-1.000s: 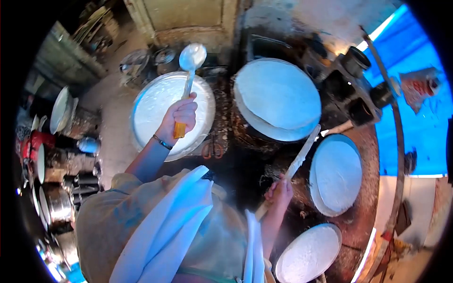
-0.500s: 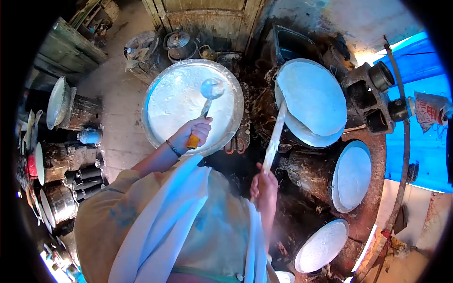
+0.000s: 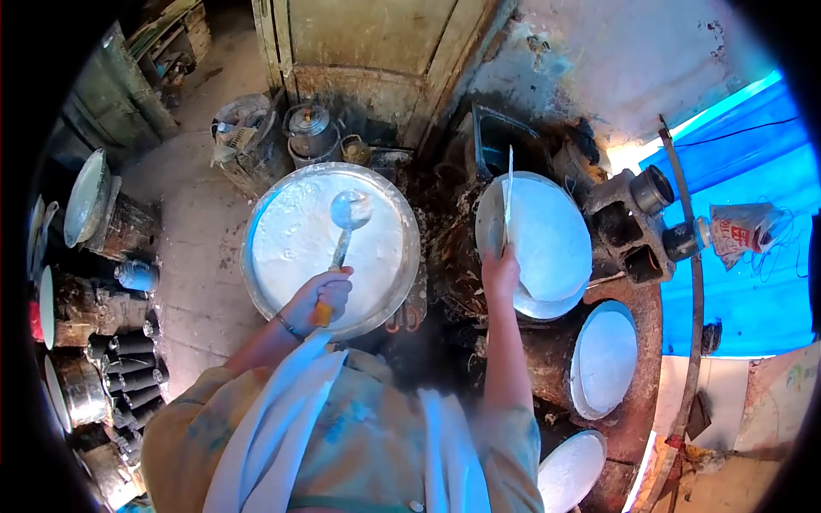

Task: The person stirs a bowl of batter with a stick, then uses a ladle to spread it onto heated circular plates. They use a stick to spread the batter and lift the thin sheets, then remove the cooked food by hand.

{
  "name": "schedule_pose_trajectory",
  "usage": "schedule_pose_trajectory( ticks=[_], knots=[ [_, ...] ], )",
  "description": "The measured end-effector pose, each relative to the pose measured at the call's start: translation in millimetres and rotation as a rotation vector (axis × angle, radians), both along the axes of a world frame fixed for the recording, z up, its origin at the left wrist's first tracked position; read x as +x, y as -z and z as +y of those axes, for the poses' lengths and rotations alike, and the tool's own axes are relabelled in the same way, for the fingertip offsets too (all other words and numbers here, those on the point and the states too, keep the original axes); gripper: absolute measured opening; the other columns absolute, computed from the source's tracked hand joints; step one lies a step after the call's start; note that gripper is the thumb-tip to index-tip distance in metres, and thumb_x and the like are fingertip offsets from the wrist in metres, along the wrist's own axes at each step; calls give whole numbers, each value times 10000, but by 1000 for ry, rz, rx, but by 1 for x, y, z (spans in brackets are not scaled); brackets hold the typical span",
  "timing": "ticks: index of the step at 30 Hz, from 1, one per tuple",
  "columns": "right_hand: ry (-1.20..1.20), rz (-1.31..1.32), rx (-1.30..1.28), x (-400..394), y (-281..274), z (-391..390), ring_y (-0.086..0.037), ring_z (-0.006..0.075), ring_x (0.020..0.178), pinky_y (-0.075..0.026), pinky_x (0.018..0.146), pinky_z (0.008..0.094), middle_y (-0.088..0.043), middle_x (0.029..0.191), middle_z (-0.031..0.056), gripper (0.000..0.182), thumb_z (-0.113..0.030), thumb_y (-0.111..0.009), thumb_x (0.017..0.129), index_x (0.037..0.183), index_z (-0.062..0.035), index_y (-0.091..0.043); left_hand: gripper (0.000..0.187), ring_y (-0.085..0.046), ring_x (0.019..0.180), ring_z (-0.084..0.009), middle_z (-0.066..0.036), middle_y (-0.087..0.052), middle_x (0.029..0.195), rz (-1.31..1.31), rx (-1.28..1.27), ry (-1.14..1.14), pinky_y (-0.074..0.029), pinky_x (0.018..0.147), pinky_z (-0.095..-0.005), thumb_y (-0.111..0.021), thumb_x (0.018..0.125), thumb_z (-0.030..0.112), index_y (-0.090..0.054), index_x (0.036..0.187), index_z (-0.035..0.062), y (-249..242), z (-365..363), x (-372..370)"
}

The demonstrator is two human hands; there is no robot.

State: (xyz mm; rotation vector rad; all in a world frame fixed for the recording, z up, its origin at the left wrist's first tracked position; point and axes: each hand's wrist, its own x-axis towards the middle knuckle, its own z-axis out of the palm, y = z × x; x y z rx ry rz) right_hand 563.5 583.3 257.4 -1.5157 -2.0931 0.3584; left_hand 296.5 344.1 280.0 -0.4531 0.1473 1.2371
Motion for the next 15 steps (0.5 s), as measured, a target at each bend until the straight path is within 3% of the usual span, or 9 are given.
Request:
schedule_pose_trajectory(
  ticks=[2, 7, 9, 10, 12, 13, 15],
  knots=[
    [55, -126, 71, -6, -19, 8, -578, 419, 913, -475, 766, 427, -596, 1012, 261, 632, -228, -611, 775, 1263, 62, -333, 133, -358, 433, -19, 50, -356, 576, 40, 7, -69, -324, 364, -156, -404, 919, 67, -501, 1007, 44, -3, -7, 1],
    [83, -321, 36, 7, -46, 38, -618, 362, 814, -492, 704, 420, -627, 908, 206, 610, -188, -578, 780, 1276, 66, -332, 136, -363, 454, -21, 44, -365, 611, 42, 21, -216, -351, 402, -161, -415, 919, 84, -483, 1030, 44, -11, -21, 9],
    [113, -435, 96, 18, -53, 52, -627, 337, 735, -497, 675, 419, -630, 845, 169, 443, -156, -571, 763, 1155, 38, -506, 130, -364, 458, -19, 44, -363, 611, 47, 22, -246, -351, 403, -160, -417, 919, 87, -481, 1026, 49, -14, -25, 15],
    [106, -432, 106, 20, -63, 56, -627, 337, 735, -497, 675, 419, -630, 845, 169, 443, -156, -571, 763, 1155, 38, -506, 125, -366, 462, -18, 45, -361, 611, 48, 19, -270, -352, 404, -159, -419, 919, 90, -478, 1023, 53, -15, -26, 17],
    [-2, -484, -40, 29, -85, 58, -627, 330, 691, -502, 663, 418, -629, 821, 153, 239, -147, -570, 745, 922, -1, -636, 116, -367, 468, -17, 45, -356, 611, 37, 40, -271, -351, 406, -159, -417, 921, 92, -475, 1017, 62, -15, -28, 21],
    [30, -502, 73, 32, -74, 62, -628, 318, 720, -504, 667, 410, -629, 811, 129, 137, -161, -576, 744, 765, -56, -662, 116, -365, 466, -16, 47, -353, 608, 37, 21, -286, -350, 404, -159, -416, 922, 94, -474, 1018, 64, -16, -28, 24],
    [-25, -448, 80, 35, -72, 62, -625, 313, 727, -504, 669, 406, -626, 799, 115, 125, -165, -582, 738, 760, -71, -662, 119, -361, 450, -14, 49, -351, 595, 16, 1, -304, -347, 398, -162, -410, 924, 92, -476, 1020, 65, -20, -24, 30]
  ],
)
